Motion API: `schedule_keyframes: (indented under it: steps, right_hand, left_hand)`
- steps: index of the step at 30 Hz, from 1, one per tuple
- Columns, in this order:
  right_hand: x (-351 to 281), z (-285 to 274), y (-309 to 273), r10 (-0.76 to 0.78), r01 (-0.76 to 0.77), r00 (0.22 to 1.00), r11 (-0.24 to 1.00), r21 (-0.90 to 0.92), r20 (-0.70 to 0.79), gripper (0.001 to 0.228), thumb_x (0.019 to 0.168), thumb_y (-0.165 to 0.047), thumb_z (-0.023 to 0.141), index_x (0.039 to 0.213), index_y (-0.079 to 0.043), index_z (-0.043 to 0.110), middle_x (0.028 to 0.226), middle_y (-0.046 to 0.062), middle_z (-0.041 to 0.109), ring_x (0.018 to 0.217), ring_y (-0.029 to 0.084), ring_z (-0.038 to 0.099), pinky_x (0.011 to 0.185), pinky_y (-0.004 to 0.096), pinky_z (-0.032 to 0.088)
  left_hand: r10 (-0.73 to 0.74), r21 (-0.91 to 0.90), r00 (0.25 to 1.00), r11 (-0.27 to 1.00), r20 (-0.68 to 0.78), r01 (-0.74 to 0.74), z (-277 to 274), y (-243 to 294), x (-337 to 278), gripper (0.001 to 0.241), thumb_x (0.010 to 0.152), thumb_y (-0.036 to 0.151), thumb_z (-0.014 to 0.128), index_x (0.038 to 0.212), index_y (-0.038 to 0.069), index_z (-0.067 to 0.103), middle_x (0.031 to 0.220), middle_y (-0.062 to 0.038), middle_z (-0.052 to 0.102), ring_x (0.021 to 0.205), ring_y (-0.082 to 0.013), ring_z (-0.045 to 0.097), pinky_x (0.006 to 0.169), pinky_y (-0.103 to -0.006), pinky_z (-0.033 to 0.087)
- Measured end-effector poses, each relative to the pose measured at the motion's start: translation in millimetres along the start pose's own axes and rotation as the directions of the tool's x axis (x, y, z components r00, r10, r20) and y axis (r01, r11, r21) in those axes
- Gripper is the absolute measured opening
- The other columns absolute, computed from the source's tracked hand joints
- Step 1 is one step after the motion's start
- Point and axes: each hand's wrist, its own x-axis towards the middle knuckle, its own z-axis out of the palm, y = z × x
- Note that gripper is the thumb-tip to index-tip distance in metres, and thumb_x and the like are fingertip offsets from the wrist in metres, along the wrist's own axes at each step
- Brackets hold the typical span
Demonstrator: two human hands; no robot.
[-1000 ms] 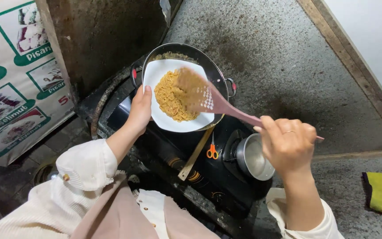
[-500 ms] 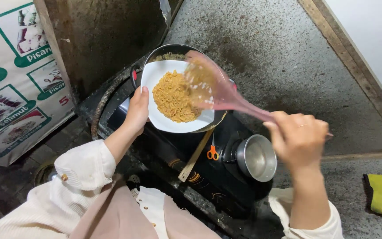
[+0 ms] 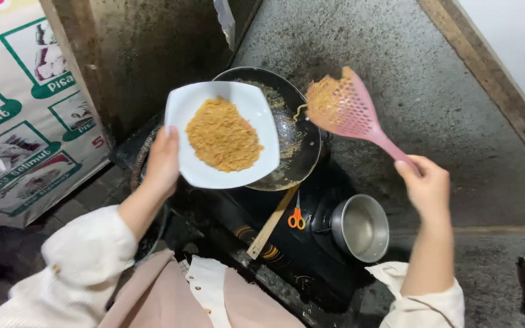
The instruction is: Serving cooked noodles from a wok onto a plate using a slotted spatula
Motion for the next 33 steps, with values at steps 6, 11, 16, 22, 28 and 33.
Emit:
schedule_keyframes:
  steps: [6,11,16,22,28,33]
  right_hand:
    - [12,102,17,-0.272,0.294,0.953,0.733,-0.613,0.132,0.03,0.092,-0.043,0.065,0.11,-0.021,0.078,0.1,0.007,0.077,0.096,0.033,0.07,0.079,0.05,0.042]
    - [22,131,-7,-0.45,0.375,0.887,0.566,-0.735,0.106,0.016,0.087,-0.035,0.073,0.089,-0.019,0.072,0.081,0.007,0.069,0.081,0.033,0.066,0.073,0.046,0.041]
    - [27,167,-48,-0.414,0.367,0.899,0.542,-0.756,0.14,0.021,0.09,-0.038,0.071,0.084,-0.018,0.075,0.08,0.006,0.072,0.077,0.032,0.069,0.07,0.046,0.043]
    - [11,119,-111,-0.256,0.409,0.904,0.751,-0.518,0.343,0.022,0.101,-0.04,0.063,0.105,-0.022,0.075,0.089,0.002,0.073,0.092,0.028,0.065,0.089,0.046,0.041]
    - [9,103,-104,-0.462,0.456,0.849,0.396,-0.797,0.256,0.022,0.087,-0.039,0.071,0.078,-0.019,0.074,0.075,0.004,0.071,0.07,0.028,0.07,0.068,0.043,0.045]
    - [-16,135,-171,0.011,0.328,0.85,0.772,-0.544,0.527,0.04,0.108,-0.042,0.048,0.101,-0.012,0.073,0.083,0.01,0.073,0.074,0.039,0.072,0.063,0.054,0.058]
  left_hand:
    - [-0.043,0.017,0.992,0.999,-0.12,0.045,-57,-1,-26,0.041,0.109,0.041,0.04,0.129,0.008,0.056,0.123,-0.006,0.063,0.105,-0.0119,0.058,0.086,-0.0281,0.049]
    - [-0.093,-0.028,0.993,0.995,-0.077,0.091,-78,32,-64,0.063,0.104,0.052,0.034,0.144,0.005,0.041,0.136,-0.014,0.06,0.118,-0.0257,0.062,0.093,-0.0414,0.055]
    - [-0.052,-0.074,0.991,0.996,-0.124,0.043,-89,24,-78,0.067,0.103,0.053,0.034,0.15,0.005,0.037,0.145,-0.015,0.054,0.126,-0.0263,0.058,0.098,-0.0432,0.052]
    - [-0.019,-0.149,0.99,0.989,-0.141,-0.002,-96,15,-88,0.073,0.098,0.058,0.037,0.149,0.005,0.037,0.149,-0.014,0.053,0.129,-0.0246,0.056,0.103,-0.0417,0.051]
    - [0.022,-0.156,0.986,0.987,-0.163,-0.048,-101,8,-97,0.074,0.098,0.058,0.038,0.149,0.005,0.038,0.15,-0.013,0.052,0.132,-0.0226,0.054,0.107,-0.0381,0.048]
    - [-0.031,-0.173,0.982,0.985,-0.187,-0.002,-108,9,-110,0.074,0.096,0.058,0.039,0.149,0.006,0.039,0.15,-0.013,0.053,0.132,-0.0234,0.055,0.108,-0.0391,0.048]
